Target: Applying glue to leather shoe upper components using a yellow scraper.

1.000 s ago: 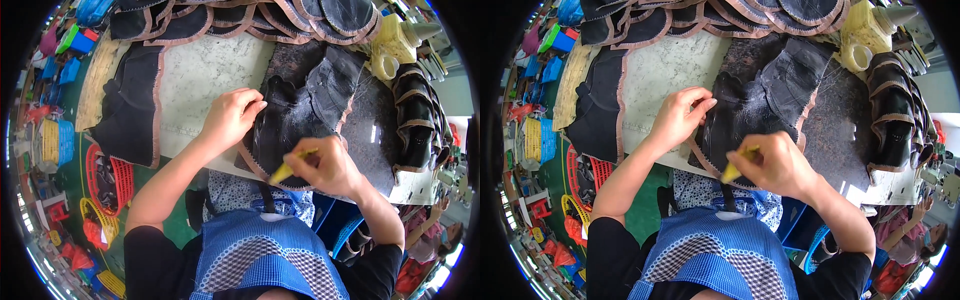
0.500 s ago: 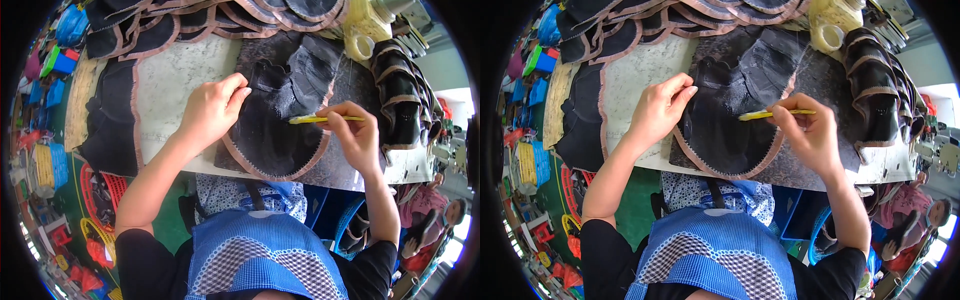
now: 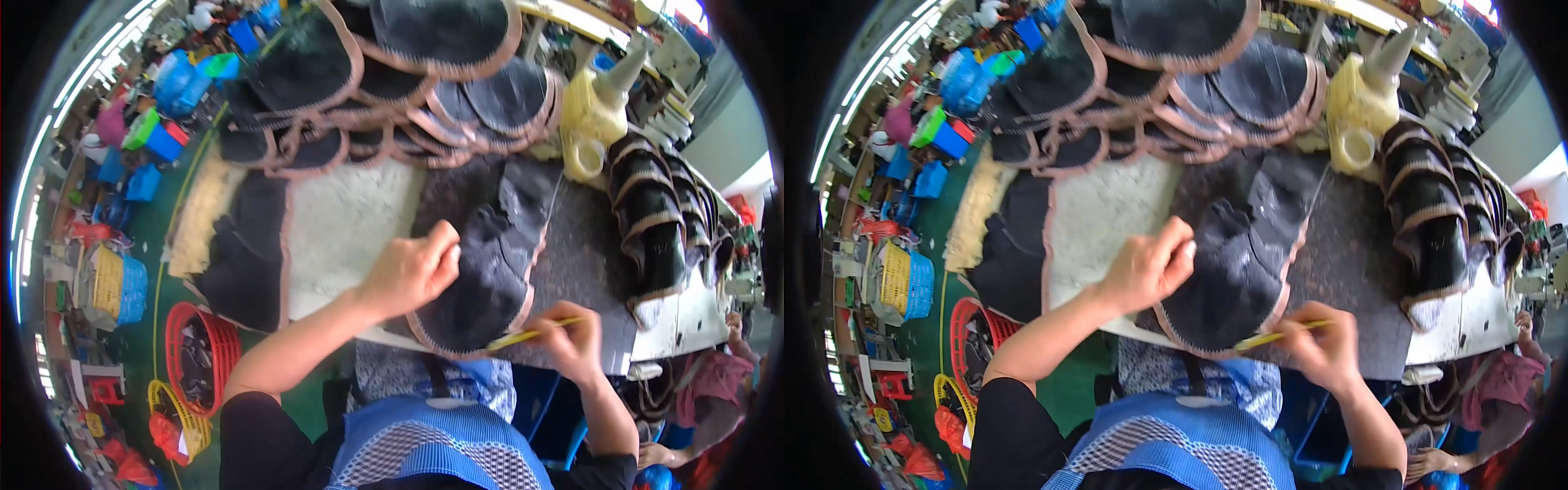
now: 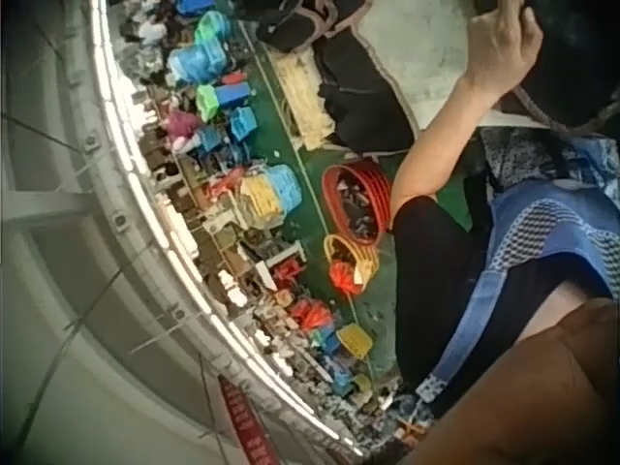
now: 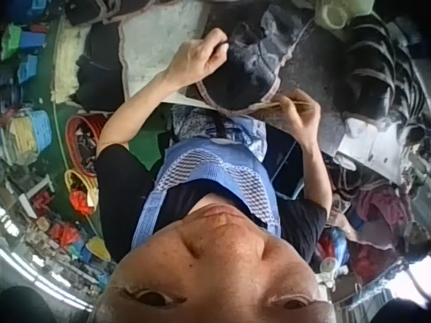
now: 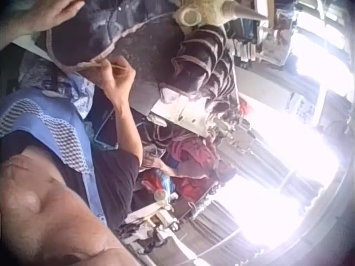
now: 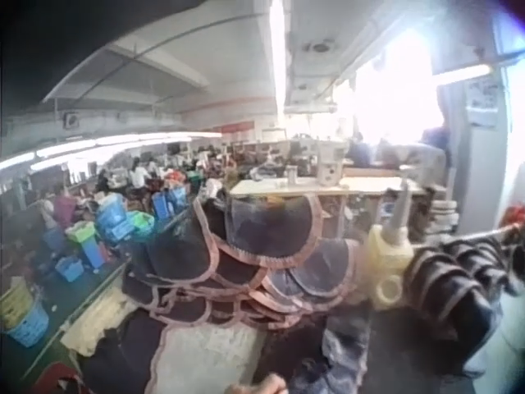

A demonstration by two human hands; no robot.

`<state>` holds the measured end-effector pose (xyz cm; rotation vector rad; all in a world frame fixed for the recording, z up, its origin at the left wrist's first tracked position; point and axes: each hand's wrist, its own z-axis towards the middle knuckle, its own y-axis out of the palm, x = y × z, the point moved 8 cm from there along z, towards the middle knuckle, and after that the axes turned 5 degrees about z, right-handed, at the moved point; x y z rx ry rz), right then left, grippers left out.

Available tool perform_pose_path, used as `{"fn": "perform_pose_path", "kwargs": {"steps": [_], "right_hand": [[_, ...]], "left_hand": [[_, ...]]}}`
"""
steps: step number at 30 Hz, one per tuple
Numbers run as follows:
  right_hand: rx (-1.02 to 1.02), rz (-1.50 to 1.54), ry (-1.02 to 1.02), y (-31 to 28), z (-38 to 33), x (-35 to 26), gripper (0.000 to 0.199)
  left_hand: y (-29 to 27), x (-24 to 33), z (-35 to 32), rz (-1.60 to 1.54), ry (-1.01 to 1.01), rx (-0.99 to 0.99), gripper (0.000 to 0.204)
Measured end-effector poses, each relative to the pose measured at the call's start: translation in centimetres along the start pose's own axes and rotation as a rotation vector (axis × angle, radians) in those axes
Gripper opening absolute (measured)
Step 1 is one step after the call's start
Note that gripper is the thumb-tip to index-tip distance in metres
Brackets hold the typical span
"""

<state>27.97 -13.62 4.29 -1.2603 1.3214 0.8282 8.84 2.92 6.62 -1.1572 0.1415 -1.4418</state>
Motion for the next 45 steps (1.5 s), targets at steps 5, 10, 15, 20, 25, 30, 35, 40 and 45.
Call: {"fn": "perform_pose_path", "kwargs": {"steps": [5, 10, 15, 20, 25, 30, 35, 40, 45], "right_hand": [[0.436, 0.724, -0.363, -13.6, -3.7, -2.4, 0.025], [0.628, 0.89, -0.389, -19.4, -6.6, 3.9, 0.031], [0.738, 0.871, -0.309, -20.2, -8.8, 7.5, 0.037], [0.808, 0.846, -0.272, -19.1, -8.4, 5.5, 0.032], [0.683, 0.696, -0.239, -16.3, -5.8, 3.3, 0.028], [0.546, 0.688, -0.227, -17.0, -3.9, 3.4, 0.029], [0.611, 0.568, -0.198, -21.3, -2.5, 6.0, 0.034], [0.721, 0.435, -0.146, -16.8, 2.0, 0.3, 0.036], [0.684, -0.228, -0.327, -17.0, 10.9, -7.3, 0.029]], "left_hand": [[-9.7, 5.9, 11.3, -0.225, 0.14, 0.18, 0.015], [-27.9, 11.2, 27.4, -0.244, 0.17, 0.64, 0.033], [-35.3, 11.2, 30.8, -0.44, 0.18, 0.793, 0.044], [-34.2, -1.4, 30.6, -0.448, -0.229, 0.913, 0.047], [-29.1, -16.2, 21.1, 0.129, -0.351, 0.887, 0.032], [-34.1, -19.1, 8.0, 0.337, -0.242, 0.829, 0.034], [-28.8, -24.5, -11.7, 0.343, -0.711, 0.249, 0.039], [-19.6, -25.9, -16.1, 0.638, -0.897, -0.087, 0.071], [-25.7, -29.3, -22.7, 0.546, -0.755, 0.055, 0.043]]}}
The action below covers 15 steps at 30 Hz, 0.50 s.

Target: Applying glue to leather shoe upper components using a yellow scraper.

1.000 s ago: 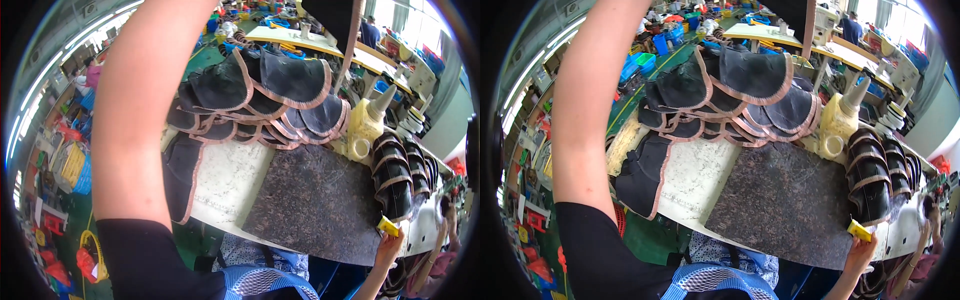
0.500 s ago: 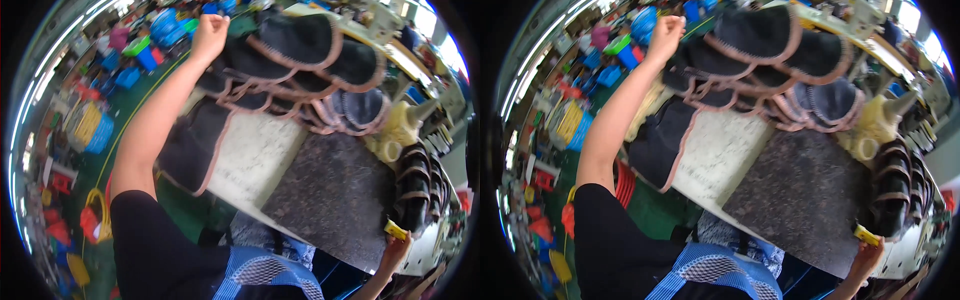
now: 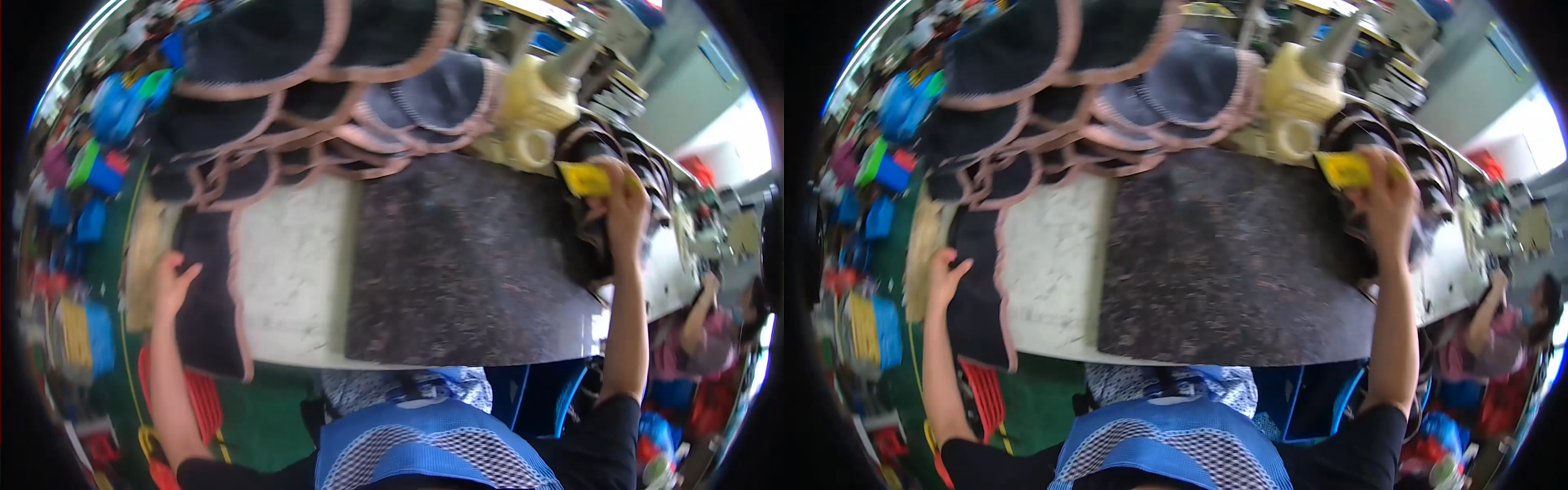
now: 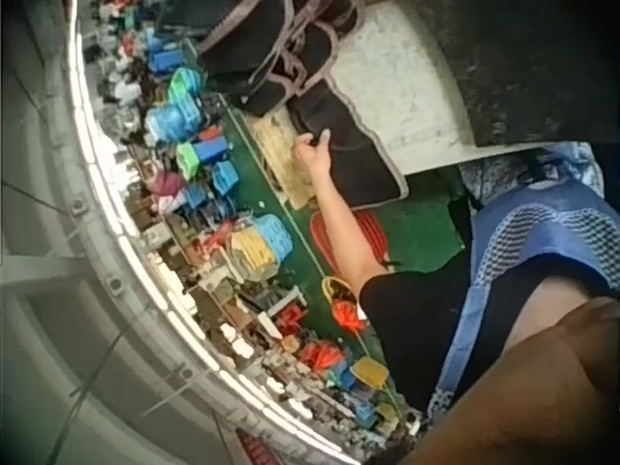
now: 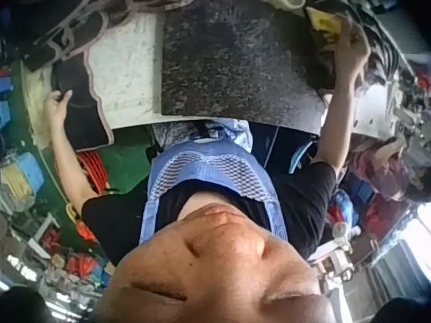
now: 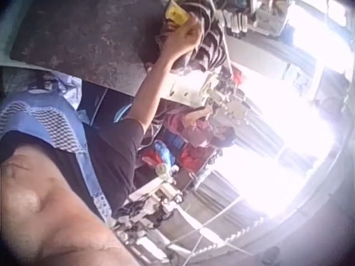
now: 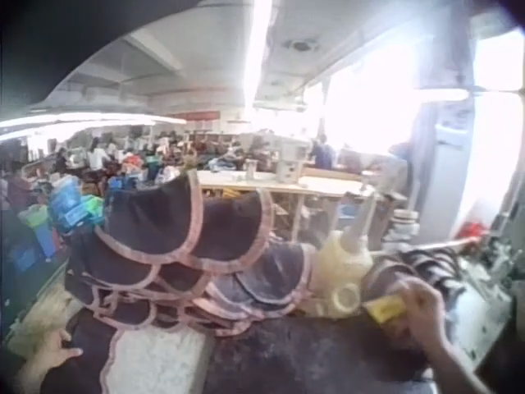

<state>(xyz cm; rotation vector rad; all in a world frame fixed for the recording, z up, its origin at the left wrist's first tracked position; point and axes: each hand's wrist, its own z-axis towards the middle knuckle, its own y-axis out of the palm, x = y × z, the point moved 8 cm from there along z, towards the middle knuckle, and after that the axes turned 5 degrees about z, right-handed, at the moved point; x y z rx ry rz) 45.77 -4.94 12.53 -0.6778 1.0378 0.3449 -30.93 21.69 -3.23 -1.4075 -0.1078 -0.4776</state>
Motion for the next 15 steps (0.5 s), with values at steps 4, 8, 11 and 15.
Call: {"fn": "perform_pose_path", "kwargs": {"steps": [4, 8, 11, 15], "right_hand": [[-0.032, -0.156, -0.131, 1.9, 3.6, -0.5, 0.025], [-0.097, -0.216, -0.289, 5.0, 5.4, 3.1, 0.025], [-0.072, 0.092, -0.046, 4.8, 6.0, 6.3, 0.029], [0.028, 0.35, 0.219, 3.8, 6.1, 9.4, 0.033]], "left_hand": [[0.4, 6.3, 0.0, -0.1, 0.068, -0.006, 0.022], [-0.4, 7.3, -0.6, -0.203, 0.093, 0.087, 0.011], [-2.0, 6.8, -0.5, -0.342, 0.104, 0.188, 0.016], [1.0, 3.1, -1.0, -0.114, -0.165, -0.119, 0.04]]}}
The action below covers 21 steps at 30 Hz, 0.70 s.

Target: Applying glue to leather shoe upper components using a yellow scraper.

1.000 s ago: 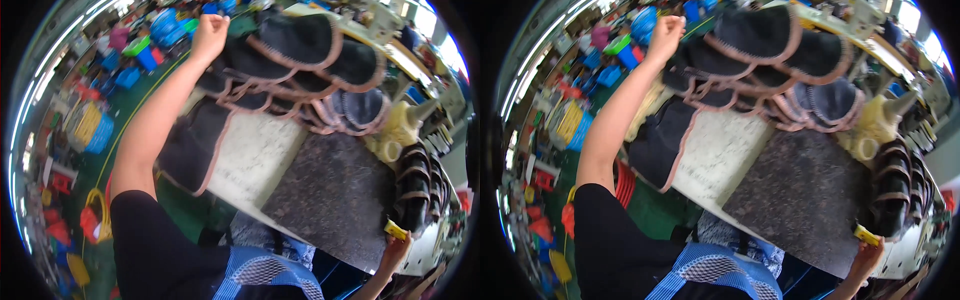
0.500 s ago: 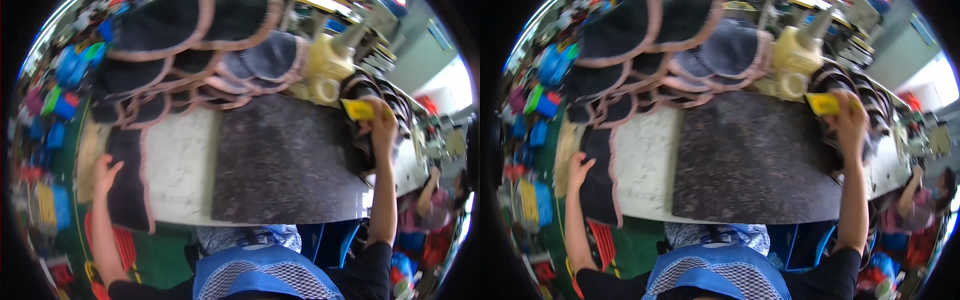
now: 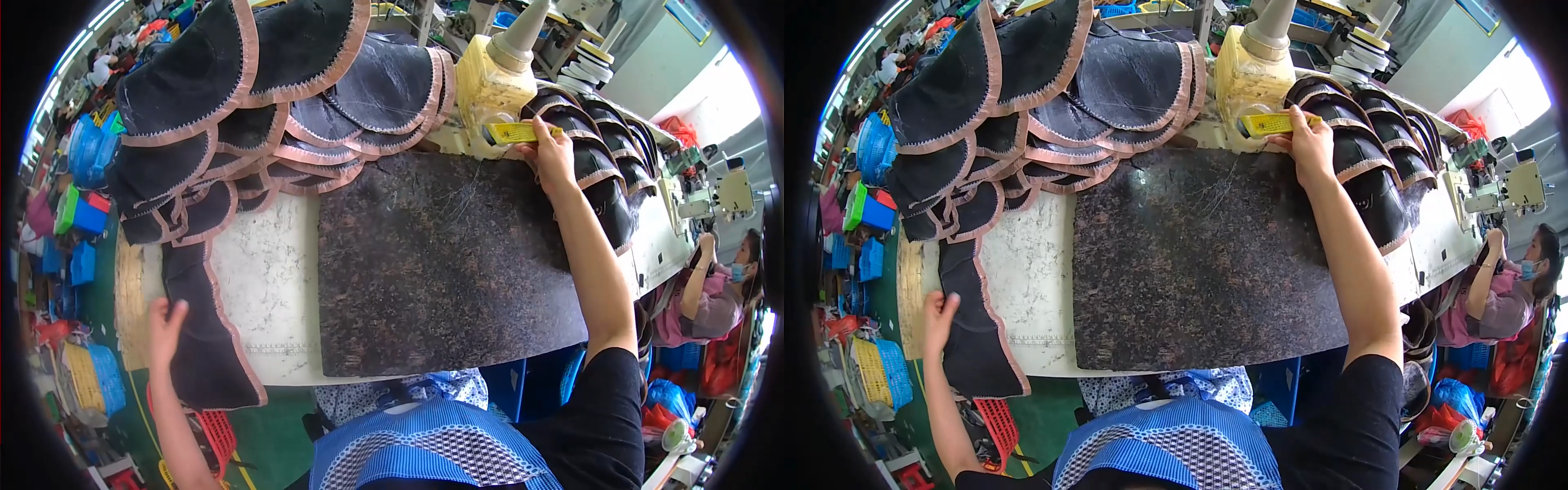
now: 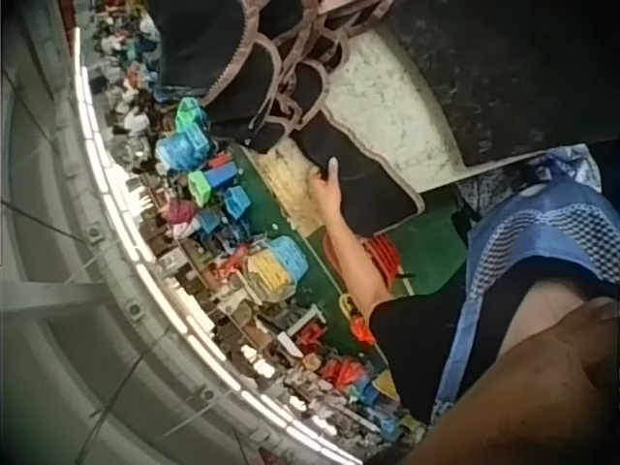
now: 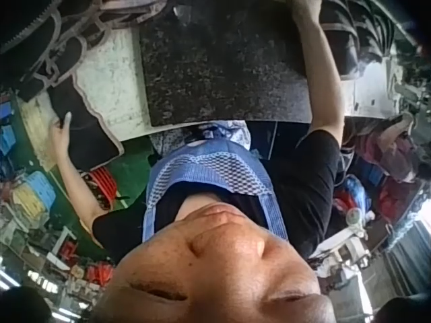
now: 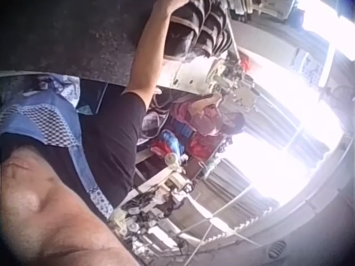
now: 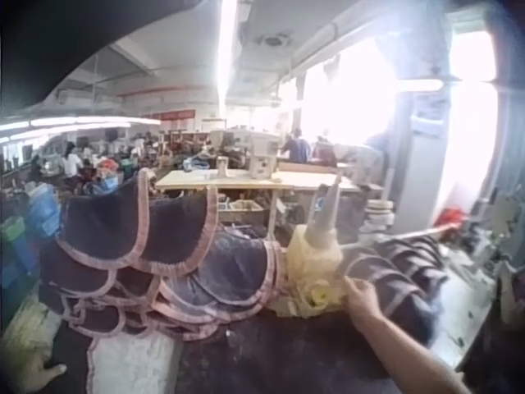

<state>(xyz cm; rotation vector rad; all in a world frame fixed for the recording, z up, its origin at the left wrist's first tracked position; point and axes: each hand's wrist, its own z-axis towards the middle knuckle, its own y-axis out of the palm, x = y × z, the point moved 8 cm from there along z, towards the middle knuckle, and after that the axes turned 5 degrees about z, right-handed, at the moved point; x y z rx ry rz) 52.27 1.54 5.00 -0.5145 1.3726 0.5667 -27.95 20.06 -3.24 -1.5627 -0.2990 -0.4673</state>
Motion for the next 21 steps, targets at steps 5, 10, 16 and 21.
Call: {"fn": "perform_pose_path", "kwargs": {"steps": [5, 10, 16, 21], "right_hand": [[-0.044, 0.529, 0.429, 0.6, -2.9, 3.9, 0.028], [-0.145, 0.56, 0.404, 0.5, -6.1, 0.7, 0.033], [-0.233, 0.836, 0.409, -2.1, -7.5, -1.3, 0.03], [-0.164, 0.742, 0.354, 0.4, -10.6, -3.7, 0.033]], "left_hand": [[2.9, 1.8, 0.3, -0.16, 0.007, -0.039, 0.046], [-2.6, 8.5, -3.8, -0.433, 0.146, 0.024, 0.054], [-0.3, 32.0, -8.0, -0.923, 0.287, -0.299, 0.053], [15.7, 35.1, -9.2, -0.274, 0.47, -0.538, 0.053]]}}
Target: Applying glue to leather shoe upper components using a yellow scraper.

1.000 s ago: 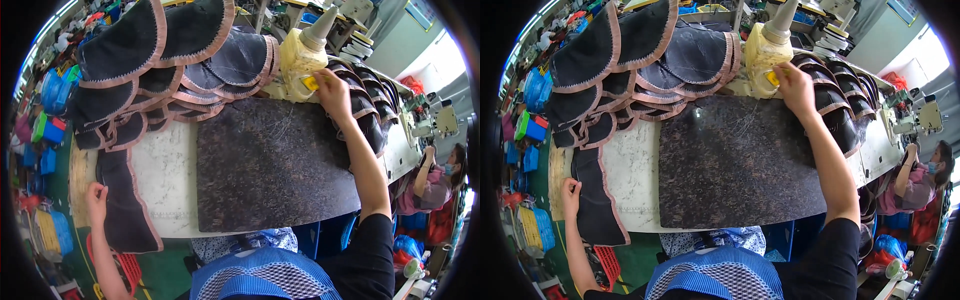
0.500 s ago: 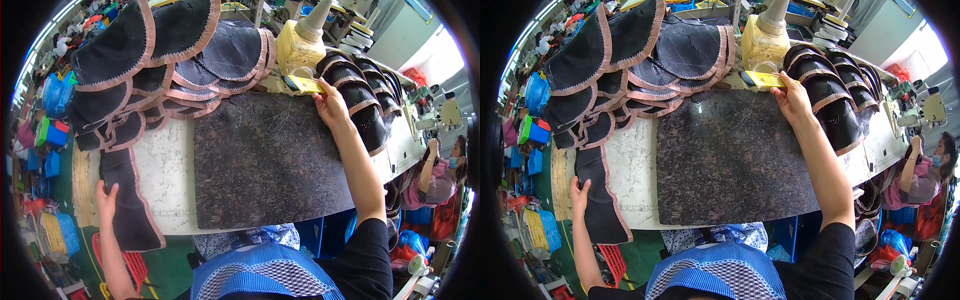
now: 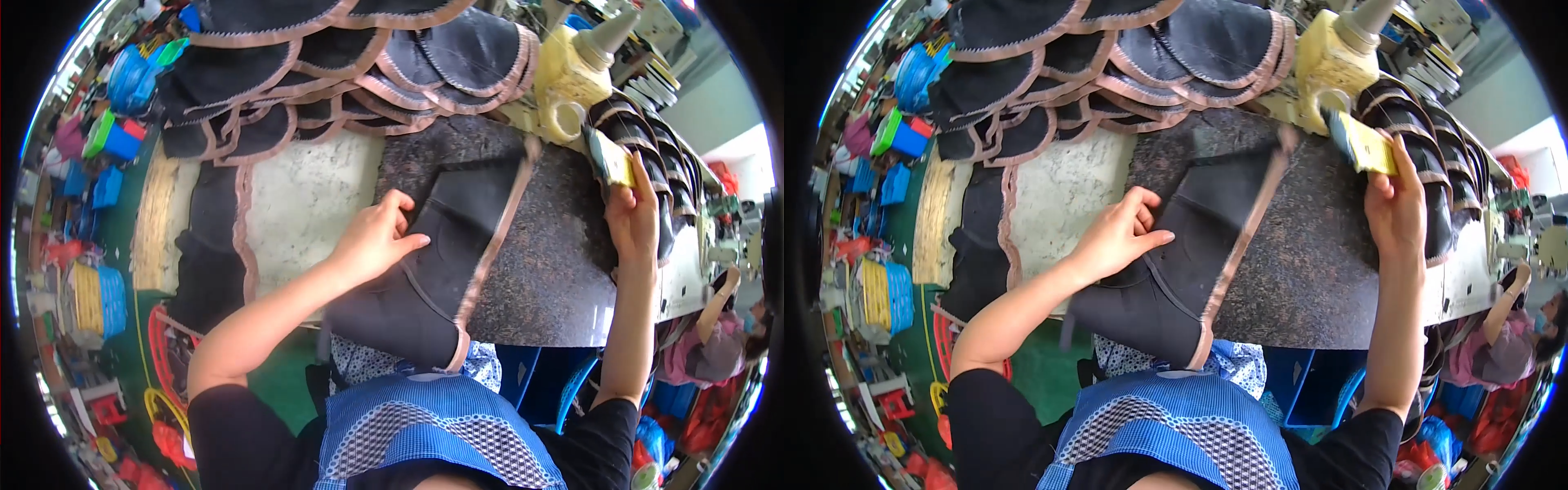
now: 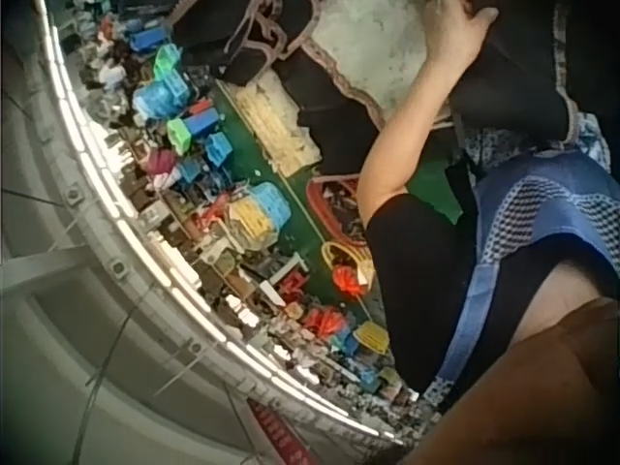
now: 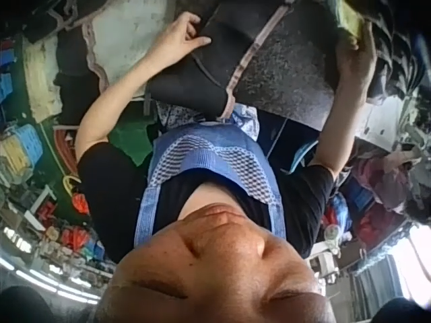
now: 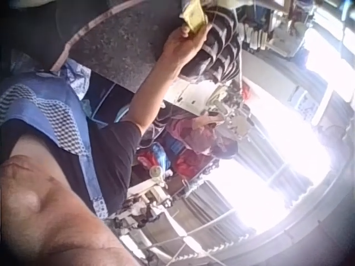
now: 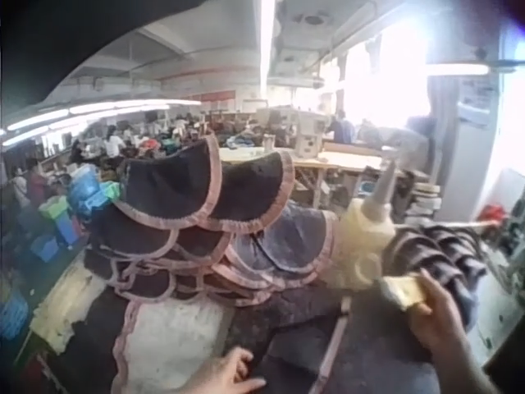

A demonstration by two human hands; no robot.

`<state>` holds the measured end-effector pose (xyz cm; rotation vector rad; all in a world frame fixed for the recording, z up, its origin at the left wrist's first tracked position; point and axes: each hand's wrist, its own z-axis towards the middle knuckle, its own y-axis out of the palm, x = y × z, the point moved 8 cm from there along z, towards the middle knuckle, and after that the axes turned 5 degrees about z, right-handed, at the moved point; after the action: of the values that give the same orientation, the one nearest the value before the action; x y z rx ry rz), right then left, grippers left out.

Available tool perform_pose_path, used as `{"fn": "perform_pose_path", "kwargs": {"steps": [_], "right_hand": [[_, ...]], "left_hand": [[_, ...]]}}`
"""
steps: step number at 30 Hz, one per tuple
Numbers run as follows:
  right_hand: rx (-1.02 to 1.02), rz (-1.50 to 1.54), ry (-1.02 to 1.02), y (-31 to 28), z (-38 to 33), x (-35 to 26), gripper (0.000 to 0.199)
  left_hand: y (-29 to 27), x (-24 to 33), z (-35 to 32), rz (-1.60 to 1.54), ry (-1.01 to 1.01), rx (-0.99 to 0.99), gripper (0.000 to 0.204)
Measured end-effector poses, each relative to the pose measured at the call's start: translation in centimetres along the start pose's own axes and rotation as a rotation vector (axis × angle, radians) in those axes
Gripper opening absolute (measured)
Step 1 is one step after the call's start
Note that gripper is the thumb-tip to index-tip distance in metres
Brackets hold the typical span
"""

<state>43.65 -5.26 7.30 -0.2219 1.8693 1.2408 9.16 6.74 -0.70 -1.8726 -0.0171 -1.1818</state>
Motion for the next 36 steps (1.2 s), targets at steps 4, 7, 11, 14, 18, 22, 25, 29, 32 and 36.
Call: {"fn": "perform_pose_path", "kwargs": {"steps": [4, 7, 11, 14, 18, 22, 25, 29, 32, 36], "right_hand": [[-0.055, -0.519, -0.083, 2.2, -3.5, 2.0, 0.034], [-0.161, -0.79, -0.016, 5.2, -3.6, 8.0, 0.035], [-0.177, -0.977, -0.142, 6.8, -1.6, 12.4, 0.029], [-0.261, -0.968, -0.073, 7.6, -2.6, 13.5, 0.024], [-0.478, -1.012, 0.253, 10.5, -4.5, 14.7, 0.024], [-0.63, -1.248, -0.021, 12.7, -1.1, 12.8, 0.029], [-0.648, -1.554, 0.1, 11.6, -0.6, 12.6, 0.028], [-0.711, -1.467, 0.069, 12.2, -0.4, 10.3, 0.025], [-0.969, -1.282, -0.016, 13.7, -3.9, 13.4, 0.02], [-0.787, -1.455, 0.109, 9.1, -3.3, 10.2, 0.016]], "left_hand": [[-0.6, 1.1, -2.1, -0.037, 0.07, 0.041, 0.049], [-0.2, 0.2, -2.2, -0.02, 0.075, 0.036, 0.044], [-0.7, 0.1, -1.5, -0.048, 0.028, 0.016, 0.035], [0.0, -1.1, -1.0, -0.187, -0.141, -0.091, 0.032], [0.1, -2.4, -0.6, -0.415, -0.174, -0.146, 0.031], [0.0, -1.4, 0.8, -0.449, -0.214, -0.268, 0.032], [0.4, -2.9, 0.8, -0.485, -0.283, -0.293, 0.035], [0.8, -2.1, 1.0, -0.43, -0.314, -0.317, 0.037], [1.2, -1.5, 1.5, -0.36, -0.297, -0.308, 0.036], [1.1, -1.5, 0.5, -0.302, -0.227, -0.188, 0.029]]}}
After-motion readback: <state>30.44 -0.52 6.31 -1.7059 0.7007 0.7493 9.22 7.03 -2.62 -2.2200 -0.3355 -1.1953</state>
